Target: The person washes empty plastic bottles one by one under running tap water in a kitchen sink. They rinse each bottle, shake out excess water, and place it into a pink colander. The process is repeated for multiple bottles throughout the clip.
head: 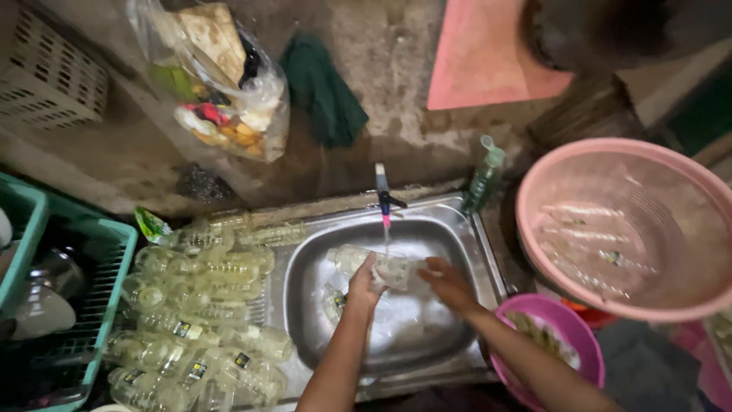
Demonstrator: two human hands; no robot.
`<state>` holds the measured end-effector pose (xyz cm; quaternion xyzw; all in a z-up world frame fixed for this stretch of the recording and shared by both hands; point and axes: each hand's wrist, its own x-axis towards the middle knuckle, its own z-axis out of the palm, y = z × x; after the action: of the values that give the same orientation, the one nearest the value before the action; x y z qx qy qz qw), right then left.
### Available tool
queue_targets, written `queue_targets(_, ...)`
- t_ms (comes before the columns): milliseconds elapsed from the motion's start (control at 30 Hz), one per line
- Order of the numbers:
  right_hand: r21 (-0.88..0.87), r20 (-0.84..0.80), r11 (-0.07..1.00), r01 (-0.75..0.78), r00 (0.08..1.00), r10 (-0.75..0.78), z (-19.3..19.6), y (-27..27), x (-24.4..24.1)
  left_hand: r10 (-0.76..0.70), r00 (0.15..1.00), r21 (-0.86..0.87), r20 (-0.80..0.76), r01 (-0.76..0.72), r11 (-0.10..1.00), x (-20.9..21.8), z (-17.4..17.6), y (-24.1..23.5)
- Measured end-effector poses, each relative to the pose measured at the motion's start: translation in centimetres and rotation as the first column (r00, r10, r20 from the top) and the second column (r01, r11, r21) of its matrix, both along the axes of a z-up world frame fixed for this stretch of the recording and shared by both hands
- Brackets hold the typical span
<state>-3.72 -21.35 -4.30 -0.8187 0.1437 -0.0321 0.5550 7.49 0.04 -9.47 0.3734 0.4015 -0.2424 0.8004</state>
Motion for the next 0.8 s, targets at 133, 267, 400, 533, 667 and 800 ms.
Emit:
queue_targets(133,0.473,-0.296,0.881,0.006,0.943,0.152,-0.2,2.4,5.5,0.032,0.999,-0.015,0.042,-0.031,0.999,1.9,-0.5,0.1)
queue_targets(267,0.526,-0.293,0.85,-0.003,0.938,0.184,-2.7,5.0,11.2,0.088,0.996,-0.023,-0.005,-0.088,0.996,3.5,-1.3,1.5)
queue_targets(400,0.577,-0.272,0.817,0.01,0.945,0.181,-7.3,6.8,15.7,0.071,0.997,-0.062,-0.016,-0.072,0.995,5.0,-2.5,2.4)
queue_targets(533,0.483,-0.141,0.876,-0.007,0.986,0.086,-10.0,8.2,18.6,0.152,0.986,-0.125,-0.063,-0.159,0.979,6.4,-3.8,2.0)
queue_targets(667,0.267,-0.047,0.957,-0.112,0.991,0.129,-9.3,9.4,19.2,0.216,0.972,-0.282,-0.096,-0.235,0.93,6.9,-5.2,1.9)
queue_targets(800,0.371,-0.184,0.927,-0.054,0.974,0.131,-7.0,10.0,18.2,0.251,0.942,-0.158,-0.224,-0.289,0.944,6.6,-6.3,1.8)
